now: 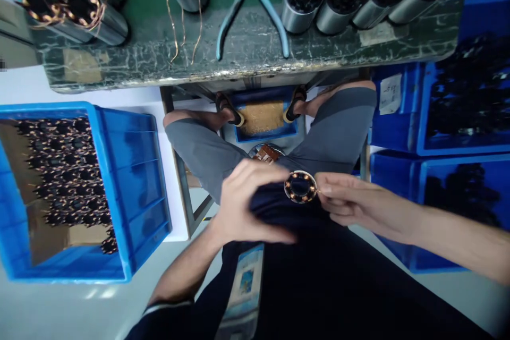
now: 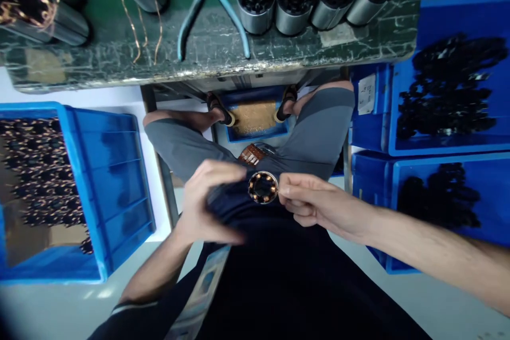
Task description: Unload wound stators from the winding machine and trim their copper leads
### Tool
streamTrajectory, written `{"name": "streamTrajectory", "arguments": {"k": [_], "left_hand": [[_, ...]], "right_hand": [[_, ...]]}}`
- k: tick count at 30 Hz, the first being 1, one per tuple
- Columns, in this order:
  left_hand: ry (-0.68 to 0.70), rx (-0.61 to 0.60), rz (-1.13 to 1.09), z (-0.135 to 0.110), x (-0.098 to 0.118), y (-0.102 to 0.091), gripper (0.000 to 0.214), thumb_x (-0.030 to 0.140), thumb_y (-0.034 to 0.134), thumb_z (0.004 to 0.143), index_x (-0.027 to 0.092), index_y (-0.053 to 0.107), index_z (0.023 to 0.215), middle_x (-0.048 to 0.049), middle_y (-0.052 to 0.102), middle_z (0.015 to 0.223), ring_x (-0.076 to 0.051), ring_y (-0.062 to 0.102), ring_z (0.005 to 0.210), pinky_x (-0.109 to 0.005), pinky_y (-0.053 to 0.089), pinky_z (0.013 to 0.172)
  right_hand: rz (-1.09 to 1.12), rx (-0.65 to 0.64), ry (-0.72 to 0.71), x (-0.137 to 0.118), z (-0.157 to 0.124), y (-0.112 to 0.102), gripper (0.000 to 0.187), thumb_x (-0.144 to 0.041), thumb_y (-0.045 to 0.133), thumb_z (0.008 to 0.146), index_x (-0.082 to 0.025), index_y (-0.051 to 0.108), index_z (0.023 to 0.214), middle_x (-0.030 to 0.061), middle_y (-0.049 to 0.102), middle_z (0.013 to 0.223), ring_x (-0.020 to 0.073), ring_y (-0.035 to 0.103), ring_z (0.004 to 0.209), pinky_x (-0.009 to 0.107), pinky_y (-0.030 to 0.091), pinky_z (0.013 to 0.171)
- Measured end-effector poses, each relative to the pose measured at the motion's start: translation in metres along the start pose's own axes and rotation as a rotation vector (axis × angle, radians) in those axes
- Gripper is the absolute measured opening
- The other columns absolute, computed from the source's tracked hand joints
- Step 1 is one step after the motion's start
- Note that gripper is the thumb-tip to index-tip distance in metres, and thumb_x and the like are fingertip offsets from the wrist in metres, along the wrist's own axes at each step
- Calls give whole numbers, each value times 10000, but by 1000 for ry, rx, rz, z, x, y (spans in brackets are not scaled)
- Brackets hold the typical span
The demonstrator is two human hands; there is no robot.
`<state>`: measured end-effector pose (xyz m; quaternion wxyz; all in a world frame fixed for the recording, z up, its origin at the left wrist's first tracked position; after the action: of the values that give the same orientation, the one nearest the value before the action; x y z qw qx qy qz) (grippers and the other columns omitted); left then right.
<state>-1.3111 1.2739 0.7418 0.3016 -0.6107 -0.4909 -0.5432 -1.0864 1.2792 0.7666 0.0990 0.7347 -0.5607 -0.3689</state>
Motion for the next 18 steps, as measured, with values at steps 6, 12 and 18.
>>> {"name": "streamTrajectory", "arguments": {"k": [6, 12, 18], "left_hand": [[-219, -458, -118, 22, 8, 50, 574, 746, 643, 1019, 190, 752, 1113, -92, 816, 926, -257, 836, 852, -465, 692, 929], [32, -322, 448, 22, 55, 31, 491, 296, 744, 1020, 225, 543, 1463, -105, 797, 1234, -242, 808, 1067, -387, 682, 942], [650, -224, 858, 21, 88, 28, 307, 185, 667, 1064, 208, 667, 1370, -85, 814, 1254, -209, 793, 1167, -365, 650, 1140]], "right_hand": [[-1144, -45, -524, -63, -18, 28, 274, -337, 551, 1139, -265, 629, 886, -23, 476, 707, 163, 359, 621, 349, 263, 582], [-1378, 71, -597, -105, -39, 20, 160, -402, 715, 1077, -272, 735, 985, 11, 670, 871, 189, 572, 788, 339, 381, 657], [-586, -247, 107, -47, -14, 11, 527, -730, 626, 1075, -214, 688, 988, 13, 724, 844, 162, 687, 719, 278, 518, 638]]}}
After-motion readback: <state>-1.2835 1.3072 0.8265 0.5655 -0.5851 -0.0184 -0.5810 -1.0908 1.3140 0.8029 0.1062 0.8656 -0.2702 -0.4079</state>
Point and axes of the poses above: each hand's wrist, its own z-axis towards the middle knuckle, its own y-axis out of the palm, x = y × z, the point moved 6 cm from there along z, towards the middle knuckle
